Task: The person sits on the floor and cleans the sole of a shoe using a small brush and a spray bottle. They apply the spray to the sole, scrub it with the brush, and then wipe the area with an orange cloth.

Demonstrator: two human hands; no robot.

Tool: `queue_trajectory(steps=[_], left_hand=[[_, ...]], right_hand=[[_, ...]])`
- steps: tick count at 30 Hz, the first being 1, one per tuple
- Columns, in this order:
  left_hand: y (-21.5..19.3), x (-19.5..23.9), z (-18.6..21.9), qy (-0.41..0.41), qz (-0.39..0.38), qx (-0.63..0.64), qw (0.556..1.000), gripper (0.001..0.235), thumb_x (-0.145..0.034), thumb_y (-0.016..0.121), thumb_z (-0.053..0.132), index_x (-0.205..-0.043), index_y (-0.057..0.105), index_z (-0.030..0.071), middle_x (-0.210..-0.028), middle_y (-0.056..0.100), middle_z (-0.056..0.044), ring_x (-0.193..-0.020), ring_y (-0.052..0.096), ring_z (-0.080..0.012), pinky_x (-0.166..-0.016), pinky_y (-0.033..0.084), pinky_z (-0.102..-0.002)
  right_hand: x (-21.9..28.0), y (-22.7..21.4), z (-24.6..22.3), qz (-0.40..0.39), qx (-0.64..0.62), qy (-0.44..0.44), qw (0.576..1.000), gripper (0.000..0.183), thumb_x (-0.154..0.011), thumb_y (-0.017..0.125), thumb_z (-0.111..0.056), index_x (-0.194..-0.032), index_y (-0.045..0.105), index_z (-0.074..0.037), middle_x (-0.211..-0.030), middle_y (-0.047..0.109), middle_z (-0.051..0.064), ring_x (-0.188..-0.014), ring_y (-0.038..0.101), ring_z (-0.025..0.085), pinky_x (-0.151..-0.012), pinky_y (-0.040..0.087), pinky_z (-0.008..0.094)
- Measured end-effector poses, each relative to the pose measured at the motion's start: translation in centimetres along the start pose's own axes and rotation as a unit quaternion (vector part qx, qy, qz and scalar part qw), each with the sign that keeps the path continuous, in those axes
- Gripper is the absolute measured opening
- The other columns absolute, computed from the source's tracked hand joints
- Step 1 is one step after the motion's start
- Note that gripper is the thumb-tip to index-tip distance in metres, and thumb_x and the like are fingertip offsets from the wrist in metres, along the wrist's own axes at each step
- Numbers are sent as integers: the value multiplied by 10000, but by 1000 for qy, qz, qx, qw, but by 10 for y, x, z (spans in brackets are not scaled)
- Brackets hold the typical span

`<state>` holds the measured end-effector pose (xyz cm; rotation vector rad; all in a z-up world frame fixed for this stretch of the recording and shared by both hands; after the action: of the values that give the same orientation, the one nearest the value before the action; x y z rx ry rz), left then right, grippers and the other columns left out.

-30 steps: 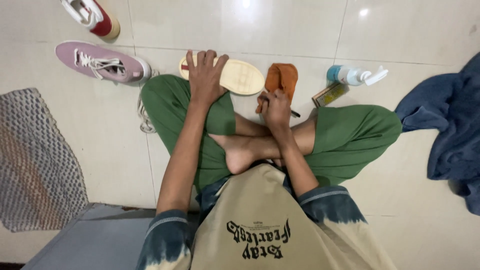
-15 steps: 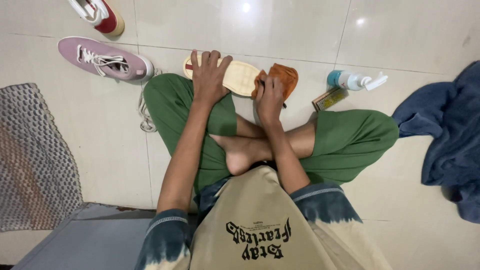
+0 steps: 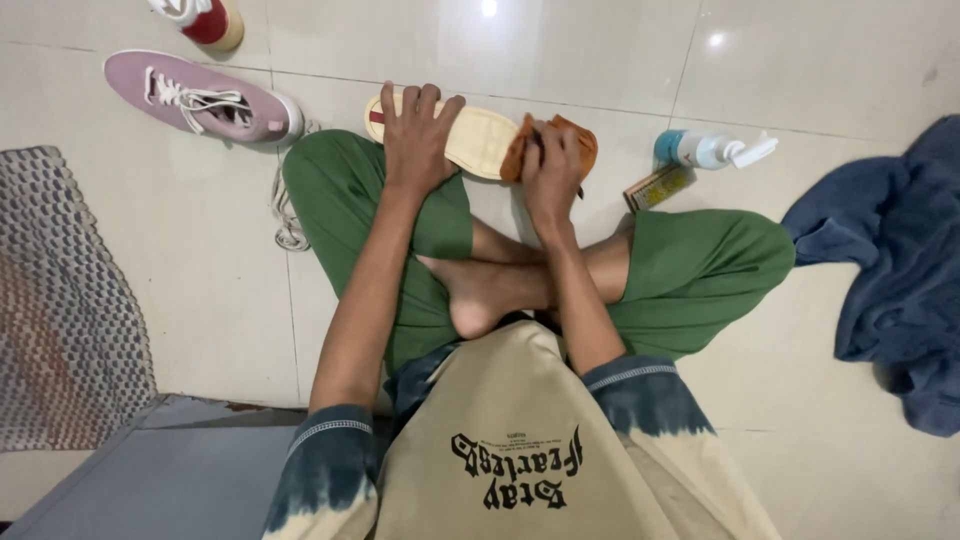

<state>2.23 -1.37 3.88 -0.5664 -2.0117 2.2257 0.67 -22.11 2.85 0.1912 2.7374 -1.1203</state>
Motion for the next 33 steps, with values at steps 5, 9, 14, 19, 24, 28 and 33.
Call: queue_trajectory(steps=[5,9,14,19,24,28,33], left_hand=[[-3,1,3,-1,-5,-28,1000,721,-514,815,88,-1204,624,174,-1104,531,-70,-1007,508,-305,-1106,282,-592],[2,0,2,-5,-5,5,1000,761,-483,841,87,-1209,619,133,-1116,533,-93,-1020,503,-329,-1098,274,-610],[-3,-6,0,-3,-6,29,1000,688,-532,845,173,-1186,638,125,-1094,553,-90,-1005,517,-337,-1086,266,-610],[-16,-11,-20,6,1,107,994,723,-725,834,598,-1221,640,108,-1107,570,-130,-1031,514,-384,-1033,251,-629],[-52,-11,-35,-43,17,196,979,820,-733,831,705,-1229,620,87,-1108,555,-108,-1040,509,-353,-1041,244,-570],[-52,-5,-39,-49,15,217,975,818,-726,834,705,-1222,615,93,-1117,542,-111,-1070,510,-361,-1072,235,-594],[-49,3,-37,-22,-9,232,972,820,-753,784,715,-1269,632,96,-1113,560,-109,-1075,503,-370,-1101,198,-616]], right_hand=[[38,19,6,-18,-14,-45,999,302,-1027,619,10,-1317,647,-70,-955,468,68,-816,547,207,-674,476,334],[66,17,36,-56,-12,32,998,322,-947,591,-54,-1238,724,-83,-967,568,95,-885,622,287,-777,522,423],[57,-19,51,-4,-87,103,991,118,-990,520,-103,-973,620,-43,-952,592,115,-886,606,297,-801,473,416],[55,-45,75,14,-155,242,958,134,-1035,473,-199,-959,554,-125,-896,636,23,-856,590,167,-768,453,312],[43,-63,53,19,-135,189,973,176,-1070,433,-248,-1087,549,-117,-980,641,50,-890,624,222,-762,461,342],[22,-74,11,-13,-150,151,977,175,-1021,465,-213,-1111,581,-117,-1061,674,66,-971,638,243,-817,468,351],[-7,-68,-37,-73,-159,27,984,166,-1038,572,-210,-1067,652,-67,-1002,709,70,-931,665,227,-796,489,343]])
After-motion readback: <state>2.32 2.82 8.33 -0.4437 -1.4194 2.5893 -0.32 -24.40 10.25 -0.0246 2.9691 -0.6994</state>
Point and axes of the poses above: each hand's wrist, its own x-axis away from the middle knuckle, its own y-axis out of the palm, z = x × y, the point moved 5 cm from there along -x, towards the middle knuckle
